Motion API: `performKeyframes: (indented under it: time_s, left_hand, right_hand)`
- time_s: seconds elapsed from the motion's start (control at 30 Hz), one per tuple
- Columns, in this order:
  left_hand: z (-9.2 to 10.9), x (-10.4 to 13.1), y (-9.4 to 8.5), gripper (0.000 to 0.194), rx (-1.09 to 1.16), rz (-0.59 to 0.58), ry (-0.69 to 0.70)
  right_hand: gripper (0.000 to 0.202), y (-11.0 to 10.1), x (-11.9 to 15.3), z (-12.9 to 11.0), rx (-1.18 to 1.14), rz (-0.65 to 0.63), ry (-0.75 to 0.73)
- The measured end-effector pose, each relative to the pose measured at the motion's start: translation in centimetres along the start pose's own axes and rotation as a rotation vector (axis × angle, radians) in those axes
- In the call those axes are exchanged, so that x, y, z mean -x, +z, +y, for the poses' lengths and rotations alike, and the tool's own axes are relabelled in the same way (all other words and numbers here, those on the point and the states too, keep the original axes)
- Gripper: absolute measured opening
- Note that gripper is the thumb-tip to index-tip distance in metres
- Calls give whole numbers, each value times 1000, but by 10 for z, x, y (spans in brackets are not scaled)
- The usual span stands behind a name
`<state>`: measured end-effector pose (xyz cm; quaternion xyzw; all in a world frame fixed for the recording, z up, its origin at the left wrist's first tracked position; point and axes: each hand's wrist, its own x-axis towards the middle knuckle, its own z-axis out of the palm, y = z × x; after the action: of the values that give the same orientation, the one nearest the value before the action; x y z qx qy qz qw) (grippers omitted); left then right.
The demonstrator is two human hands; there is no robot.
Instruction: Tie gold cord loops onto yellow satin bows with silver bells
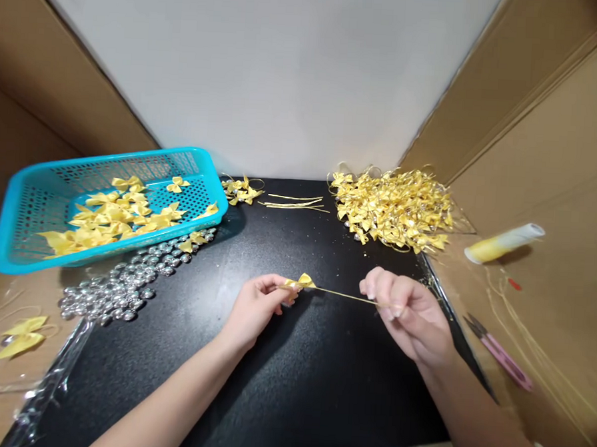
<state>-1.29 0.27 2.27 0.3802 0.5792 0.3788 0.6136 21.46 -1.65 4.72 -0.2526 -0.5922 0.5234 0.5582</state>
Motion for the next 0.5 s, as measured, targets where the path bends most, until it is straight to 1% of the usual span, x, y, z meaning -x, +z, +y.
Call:
performKeyframes:
  time_s: [0.17,0.33,0.43,0.5]
  left_hand:
    - [5,-3,-1,21,34,-18,-27]
    - [3,-9,-3,19,90,-63,-73]
    - [1,-16,-2,18,134,-57,-81]
    - [2,-21,0,19,156,-71,-72]
  right_hand:
    - [29,-3,-4,-10,56,70,-32]
    - [28,-8,-2,-19,75,113,-56]
    - [23,-5,4,-22,90,101,-52]
    - [18,-1,8,-23,79,42,-41]
